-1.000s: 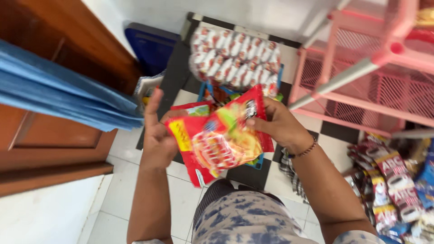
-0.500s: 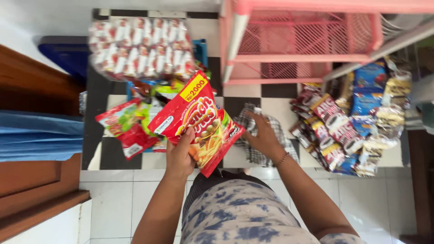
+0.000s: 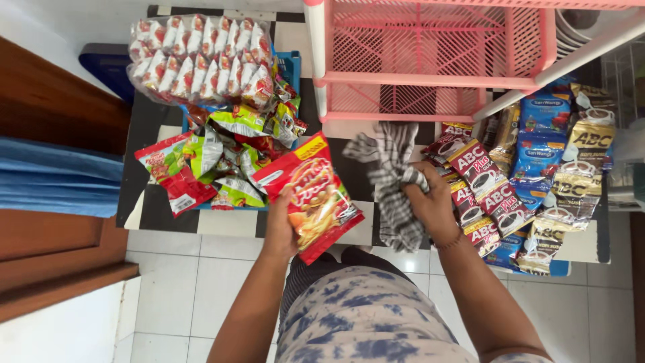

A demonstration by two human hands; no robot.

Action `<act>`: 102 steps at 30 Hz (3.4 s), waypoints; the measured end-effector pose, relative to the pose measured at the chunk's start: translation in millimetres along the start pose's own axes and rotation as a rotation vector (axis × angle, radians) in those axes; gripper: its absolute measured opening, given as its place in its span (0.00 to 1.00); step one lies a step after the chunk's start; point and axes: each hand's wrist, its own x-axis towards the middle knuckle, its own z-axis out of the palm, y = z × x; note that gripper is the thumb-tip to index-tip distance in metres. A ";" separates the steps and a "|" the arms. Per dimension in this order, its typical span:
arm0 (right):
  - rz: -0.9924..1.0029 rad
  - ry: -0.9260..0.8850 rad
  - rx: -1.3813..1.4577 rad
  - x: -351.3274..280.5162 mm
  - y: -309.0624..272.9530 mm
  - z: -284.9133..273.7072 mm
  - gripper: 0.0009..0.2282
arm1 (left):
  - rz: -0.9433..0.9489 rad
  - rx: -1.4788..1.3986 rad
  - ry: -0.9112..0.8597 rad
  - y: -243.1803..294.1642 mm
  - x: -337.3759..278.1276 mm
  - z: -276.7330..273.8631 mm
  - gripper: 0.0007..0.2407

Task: The person wipes the surface of various snack packages with a cloth and places them into a pink plastic basket. The person handles multiple types of packaged snacks, including chips and crackers, one at a time.

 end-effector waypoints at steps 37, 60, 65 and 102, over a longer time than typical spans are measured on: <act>-0.576 -0.027 -0.230 11.5 -113.5 43.5 0.23 | 0.150 0.385 -0.270 -65.6 33.8 35.8 0.20; -0.319 0.211 -0.093 -2.9 -124.0 78.2 0.29 | -0.041 0.189 -0.067 -37.1 53.4 37.6 0.24; -0.585 0.139 -0.368 -5.3 -128.0 77.2 0.27 | -0.022 0.176 -0.156 -32.8 48.2 39.6 0.24; 0.124 -0.110 0.410 32.0 64.6 26.4 0.18 | 0.675 0.979 -0.016 13.6 39.0 70.2 0.18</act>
